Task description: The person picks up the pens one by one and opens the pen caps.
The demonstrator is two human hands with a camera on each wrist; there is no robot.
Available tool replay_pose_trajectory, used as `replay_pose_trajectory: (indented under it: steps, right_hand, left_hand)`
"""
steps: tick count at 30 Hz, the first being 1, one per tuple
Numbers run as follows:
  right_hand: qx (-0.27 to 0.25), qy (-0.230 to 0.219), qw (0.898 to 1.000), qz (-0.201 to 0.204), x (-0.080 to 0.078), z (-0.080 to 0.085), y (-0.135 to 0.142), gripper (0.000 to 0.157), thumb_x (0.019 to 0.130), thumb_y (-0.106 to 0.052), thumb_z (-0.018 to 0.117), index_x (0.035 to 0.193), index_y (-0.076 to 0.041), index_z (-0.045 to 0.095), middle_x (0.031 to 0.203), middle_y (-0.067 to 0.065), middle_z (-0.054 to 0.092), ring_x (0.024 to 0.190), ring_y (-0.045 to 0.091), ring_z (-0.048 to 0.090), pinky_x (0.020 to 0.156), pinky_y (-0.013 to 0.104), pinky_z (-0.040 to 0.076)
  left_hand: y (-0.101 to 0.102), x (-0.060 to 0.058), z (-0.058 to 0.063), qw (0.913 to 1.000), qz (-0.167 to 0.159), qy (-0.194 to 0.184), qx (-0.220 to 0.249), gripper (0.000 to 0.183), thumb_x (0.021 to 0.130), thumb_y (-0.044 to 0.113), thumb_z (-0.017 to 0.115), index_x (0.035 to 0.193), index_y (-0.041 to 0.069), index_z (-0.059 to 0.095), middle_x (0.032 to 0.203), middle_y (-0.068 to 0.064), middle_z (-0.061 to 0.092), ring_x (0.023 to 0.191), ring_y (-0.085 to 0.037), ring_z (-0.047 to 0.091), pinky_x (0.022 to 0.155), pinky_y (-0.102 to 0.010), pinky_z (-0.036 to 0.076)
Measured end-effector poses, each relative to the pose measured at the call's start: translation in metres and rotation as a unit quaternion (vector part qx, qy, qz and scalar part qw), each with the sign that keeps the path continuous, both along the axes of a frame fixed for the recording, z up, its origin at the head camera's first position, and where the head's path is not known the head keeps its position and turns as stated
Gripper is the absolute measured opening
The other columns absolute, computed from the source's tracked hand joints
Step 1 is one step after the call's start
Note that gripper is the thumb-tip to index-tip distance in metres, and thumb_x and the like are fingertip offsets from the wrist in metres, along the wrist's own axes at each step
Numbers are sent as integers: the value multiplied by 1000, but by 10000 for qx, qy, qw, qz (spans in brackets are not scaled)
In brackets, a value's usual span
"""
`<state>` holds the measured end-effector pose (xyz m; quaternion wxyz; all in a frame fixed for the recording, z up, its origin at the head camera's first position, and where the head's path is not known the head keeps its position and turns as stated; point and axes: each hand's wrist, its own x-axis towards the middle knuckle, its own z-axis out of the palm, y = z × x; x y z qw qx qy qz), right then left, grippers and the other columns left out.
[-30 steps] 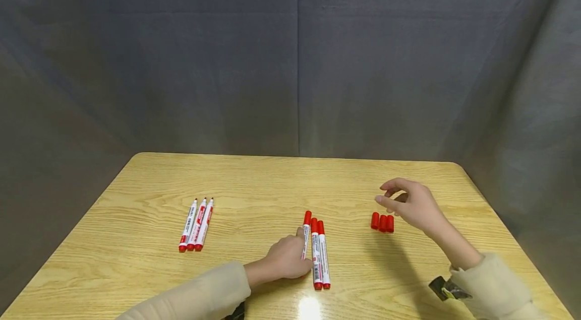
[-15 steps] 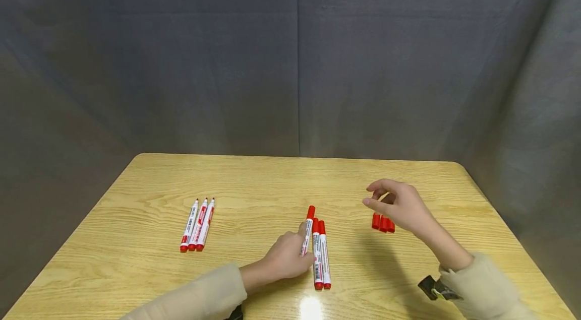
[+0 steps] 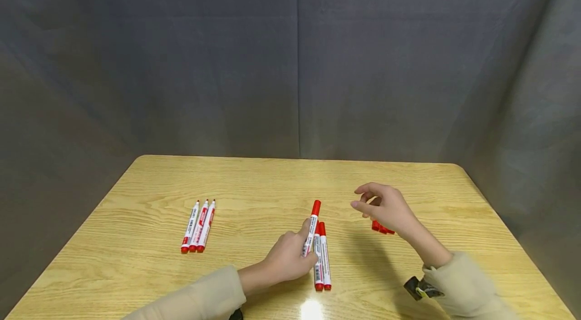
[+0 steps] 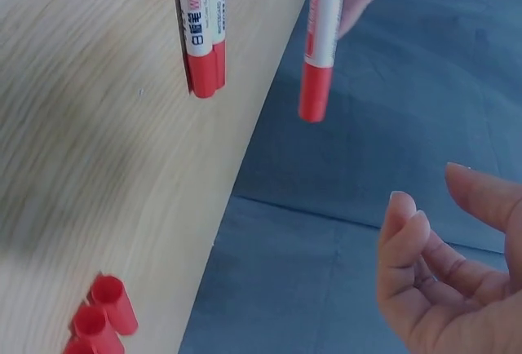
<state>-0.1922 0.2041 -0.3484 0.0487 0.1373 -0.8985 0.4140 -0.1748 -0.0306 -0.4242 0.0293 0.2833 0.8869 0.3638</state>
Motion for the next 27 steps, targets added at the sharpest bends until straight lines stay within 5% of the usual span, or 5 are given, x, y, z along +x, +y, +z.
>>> replay_pose_trajectory:
  steps: [27]
  right_hand:
    - [-1037, -497, 9933, 125, -17, -28, -33, 39, 89, -22, 60, 118, 4, 56, 94, 20, 61, 66, 30, 61, 58, 40, 52]
  left_hand:
    - [2, 4, 15, 9977, -401, 436, 315, 78, 73, 10, 54, 143, -1, 22, 45, 12, 38, 32, 5, 26, 28, -12, 23]
